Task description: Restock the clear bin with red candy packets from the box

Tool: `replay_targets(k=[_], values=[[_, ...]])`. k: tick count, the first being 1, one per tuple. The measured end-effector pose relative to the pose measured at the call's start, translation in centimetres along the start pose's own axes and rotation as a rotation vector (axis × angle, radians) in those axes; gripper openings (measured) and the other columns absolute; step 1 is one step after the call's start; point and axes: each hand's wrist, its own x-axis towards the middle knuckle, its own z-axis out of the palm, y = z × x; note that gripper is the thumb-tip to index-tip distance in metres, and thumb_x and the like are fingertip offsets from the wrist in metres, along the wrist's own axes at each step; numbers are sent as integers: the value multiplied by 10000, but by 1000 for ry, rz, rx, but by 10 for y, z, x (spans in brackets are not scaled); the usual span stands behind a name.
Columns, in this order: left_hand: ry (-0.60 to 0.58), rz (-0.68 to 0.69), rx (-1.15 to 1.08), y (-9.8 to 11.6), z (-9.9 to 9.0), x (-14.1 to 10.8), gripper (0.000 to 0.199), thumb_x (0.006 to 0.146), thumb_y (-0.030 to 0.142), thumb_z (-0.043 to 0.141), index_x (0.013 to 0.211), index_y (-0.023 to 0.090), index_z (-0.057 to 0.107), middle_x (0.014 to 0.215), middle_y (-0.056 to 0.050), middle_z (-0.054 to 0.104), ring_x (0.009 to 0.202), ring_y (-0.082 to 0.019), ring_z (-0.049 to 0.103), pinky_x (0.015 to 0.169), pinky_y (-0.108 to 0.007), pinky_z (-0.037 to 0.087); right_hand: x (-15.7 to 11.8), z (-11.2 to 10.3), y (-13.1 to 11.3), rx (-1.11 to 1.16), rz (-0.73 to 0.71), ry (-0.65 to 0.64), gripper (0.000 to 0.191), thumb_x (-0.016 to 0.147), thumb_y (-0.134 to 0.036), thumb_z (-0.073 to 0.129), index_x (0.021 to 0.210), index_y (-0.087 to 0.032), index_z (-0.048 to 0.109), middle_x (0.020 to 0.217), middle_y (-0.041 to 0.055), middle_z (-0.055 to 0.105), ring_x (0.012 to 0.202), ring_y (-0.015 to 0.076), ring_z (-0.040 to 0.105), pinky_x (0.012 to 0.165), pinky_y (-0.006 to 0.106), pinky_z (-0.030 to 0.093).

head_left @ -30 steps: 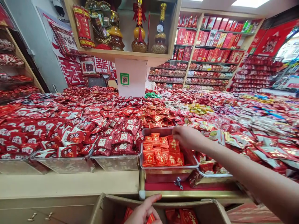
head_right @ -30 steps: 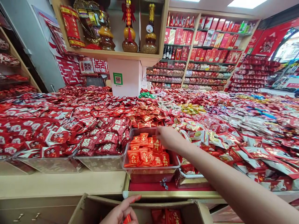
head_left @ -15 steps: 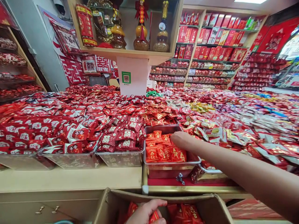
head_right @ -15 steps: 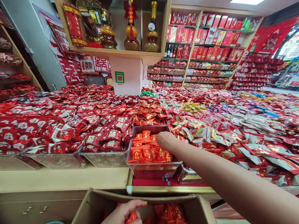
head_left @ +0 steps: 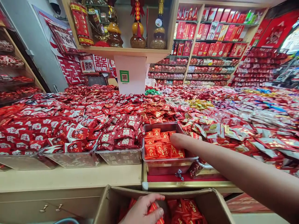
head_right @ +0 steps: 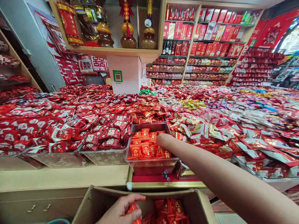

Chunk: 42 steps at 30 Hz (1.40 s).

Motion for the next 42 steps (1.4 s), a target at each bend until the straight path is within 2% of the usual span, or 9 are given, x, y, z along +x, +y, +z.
replay_targets(k=[7, 13, 20, 26, 29, 33, 35, 37, 42], values=[[-10, -41, 68, -9, 1, 2, 426, 735, 394, 485, 1113, 199, 502, 752, 1, 581, 693, -127, 479, 685, -220, 379, -2, -14, -8, -42, 58, -33, 308, 758, -44, 378, 955, -34, 614, 990, 191, 611, 930, 268, 565, 761, 353, 449], [-16, -42, 107, -8, 3, 2, 425, 717, 411, 505, 1091, 211, 528, 741, 3, 567, 691, -135, 478, 684, -230, 379, 2, -6, -4, -53, 27, -33, 327, 779, -37, 343, 983, -24, 598, 1013, 189, 601, 965, 246, 548, 806, 313, 422], [49, -32, 29, -6, 4, 3, 436, 702, 468, 508, 1047, 207, 560, 701, 12, 552, 687, -136, 458, 670, -216, 375, 2, -10, -6, -33, 33, -15, 265, 746, -35, 416, 873, -67, 646, 872, 167, 653, 830, 208, 606, 704, 252, 446], [144, -38, -250, 0, 6, 5, 357, 693, 430, 534, 935, 176, 597, 720, 7, 547, 645, -117, 451, 630, -209, 358, -38, -39, -11, 15, 51, 203, 280, 770, -45, 350, 899, -68, 597, 897, 172, 628, 817, 223, 589, 652, 269, 418], [181, -94, -513, 12, 11, 5, 298, 632, 349, 602, 868, 169, 590, 581, 45, 503, 485, -77, 391, 490, -186, 300, -92, -35, -35, 273, 26, 390, 203, 799, -188, 385, 756, -137, 577, 733, 94, 631, 672, 182, 581, 561, 243, 384], [370, 23, -704, 43, 28, 5, 272, 662, 335, 596, 886, 191, 540, 608, 39, 548, 477, -73, 414, 480, -182, 314, -151, 16, -84, 931, 35, 191, 256, 738, -415, 484, 692, -168, 528, 575, 19, 588, 498, 114, 503, 422, 193, 320], [453, 122, -679, 60, 37, 6, 269, 683, 314, 599, 913, 195, 525, 698, 15, 588, 572, -88, 474, 564, -193, 364, -162, 46, -99, 1219, 42, 148, 265, 703, -428, 527, 712, -163, 510, 586, 11, 577, 503, 106, 490, 425, 188, 335], [417, 167, -657, 73, 42, 8, 287, 697, 284, 601, 952, 193, 505, 715, 5, 599, 635, -103, 506, 614, -206, 385, -164, 67, -104, 1479, 67, 166, 273, 708, -432, 521, 687, -163, 476, 576, 0, 555, 488, 98, 483, 434, 194, 365], [296, 134, -690, 92, 42, 12, 341, 728, 231, 585, 1034, 188, 439, 776, -21, 629, 658, -101, 547, 646, -223, 411, -164, 75, -88, 1892, 177, 256, 319, 695, -465, 532, 672, -157, 455, 553, -11, 541, 454, 89, 488, 382, 187, 380]])
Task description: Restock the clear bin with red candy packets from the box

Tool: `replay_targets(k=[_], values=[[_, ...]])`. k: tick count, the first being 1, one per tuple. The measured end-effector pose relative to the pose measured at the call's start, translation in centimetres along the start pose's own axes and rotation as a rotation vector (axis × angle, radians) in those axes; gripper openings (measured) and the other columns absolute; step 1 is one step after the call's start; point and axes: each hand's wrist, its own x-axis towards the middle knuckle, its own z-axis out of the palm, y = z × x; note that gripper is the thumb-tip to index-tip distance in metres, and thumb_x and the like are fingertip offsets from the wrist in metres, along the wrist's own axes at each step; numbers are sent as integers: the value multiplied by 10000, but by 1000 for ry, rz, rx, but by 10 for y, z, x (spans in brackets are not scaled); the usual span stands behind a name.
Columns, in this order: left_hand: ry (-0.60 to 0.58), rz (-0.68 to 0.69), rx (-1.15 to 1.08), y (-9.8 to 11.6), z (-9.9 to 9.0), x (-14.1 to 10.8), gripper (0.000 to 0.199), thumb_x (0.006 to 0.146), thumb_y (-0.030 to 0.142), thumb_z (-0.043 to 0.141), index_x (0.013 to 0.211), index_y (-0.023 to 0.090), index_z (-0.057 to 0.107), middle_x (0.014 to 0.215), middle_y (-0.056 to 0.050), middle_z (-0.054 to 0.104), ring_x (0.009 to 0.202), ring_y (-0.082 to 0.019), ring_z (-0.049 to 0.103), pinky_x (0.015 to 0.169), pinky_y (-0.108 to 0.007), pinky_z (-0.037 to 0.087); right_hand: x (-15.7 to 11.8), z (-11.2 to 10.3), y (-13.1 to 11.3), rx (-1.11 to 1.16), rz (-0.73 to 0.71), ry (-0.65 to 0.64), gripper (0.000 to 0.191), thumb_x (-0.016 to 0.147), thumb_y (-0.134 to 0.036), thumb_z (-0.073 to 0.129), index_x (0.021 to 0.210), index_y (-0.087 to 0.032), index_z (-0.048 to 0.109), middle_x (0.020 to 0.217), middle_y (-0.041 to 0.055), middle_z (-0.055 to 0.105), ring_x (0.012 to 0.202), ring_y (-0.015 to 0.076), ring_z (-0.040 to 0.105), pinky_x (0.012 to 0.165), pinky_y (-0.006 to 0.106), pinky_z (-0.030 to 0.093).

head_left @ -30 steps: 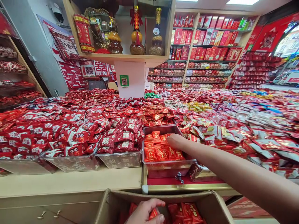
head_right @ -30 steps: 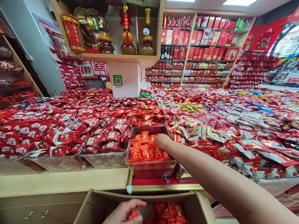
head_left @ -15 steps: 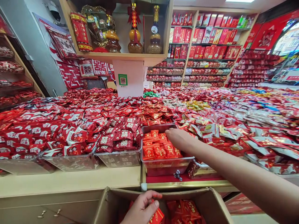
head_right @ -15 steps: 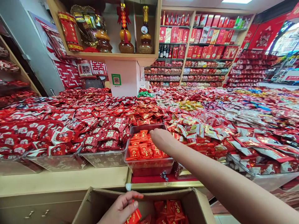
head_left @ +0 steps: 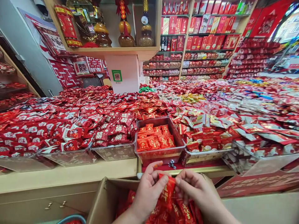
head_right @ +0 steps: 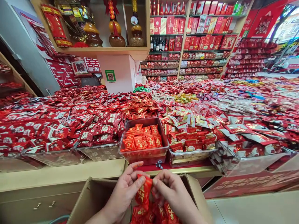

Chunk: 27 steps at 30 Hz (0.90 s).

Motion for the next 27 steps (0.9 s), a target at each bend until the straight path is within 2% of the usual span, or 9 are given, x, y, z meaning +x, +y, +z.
replay_targets(k=[4, 8, 11, 15, 19, 20, 23, 25, 27], values=[[128, -69, -102, 1, 8, 5, 404, 678, 205, 633, 1027, 170, 433, 745, -35, 652, 596, -114, 580, 589, -236, 446, -1, -3, 1, 115, 2, 23, 302, 714, -451, 527, 713, -160, 449, 530, -39, 506, 420, 68, 455, 390, 187, 392], [269, 1, -138, -6, 16, 12, 356, 642, 209, 659, 941, 170, 471, 743, -37, 669, 617, -138, 605, 575, -246, 466, -1, 3, 14, 253, -3, 4, 296, 742, -462, 486, 732, -167, 455, 610, -28, 500, 493, 78, 465, 442, 211, 424], [312, 55, -128, -11, 18, 14, 271, 642, 204, 652, 859, 172, 493, 743, -31, 672, 707, -149, 612, 648, -251, 463, -2, 6, 18, 195, -68, -3, 259, 711, -412, 551, 765, -167, 486, 657, -15, 510, 596, 108, 493, 535, 236, 443], [117, 13, 60, -3, 20, 6, 282, 660, 168, 616, 919, 176, 505, 766, -21, 652, 710, -137, 586, 674, -254, 446, -5, 4, 21, 59, -182, 2, 212, 706, -347, 572, 787, -158, 521, 733, 27, 563, 698, 145, 509, 684, 282, 430], [-58, -51, 471, 38, 19, 11, 135, 634, 153, 615, 765, 126, 601, 617, -1, 604, 552, -104, 527, 511, -198, 399, -8, 3, 25, 114, -191, 25, 240, 723, -359, 548, 859, -163, 527, 789, 48, 575, 703, 147, 505, 651, 277, 430], [-59, -1, 564, 52, 18, 20, 114, 647, 166, 606, 753, 122, 610, 617, 0, 599, 546, -99, 520, 507, -196, 396, -8, 3, 27, 126, -174, 35, 246, 730, -371, 536, 861, -164, 522, 764, 40, 565, 678, 139, 502, 617, 262, 427], [105, 250, 756, 88, 14, 69, 195, 703, 215, 571, 879, 132, 566, 655, 14, 589, 589, -96, 535, 536, -196, 424, -5, 3, 33, 88, -111, 65, 246, 760, -405, 480, 756, -159, 497, 640, 0, 507, 578, 106, 468, 525, 220, 390], [116, 241, 834, 97, 12, 111, 217, 730, 200, 553, 931, 122, 530, 665, 14, 574, 589, -88, 537, 543, -199, 436, -2, 1, 37, 22, -91, 53, 268, 767, -413, 463, 682, -158, 465, 583, -20, 469, 535, 90, 436, 499, 206, 364], [121, 193, 922, 92, 13, 149, 187, 762, 165, 519, 937, 100, 512, 666, 10, 561, 566, -81, 532, 531, -209, 448, 0, -1, 41, -33, -91, 38, 285, 765, -425, 454, 661, -159, 447, 555, -30, 448, 513, 84, 409, 488, 201, 348]])
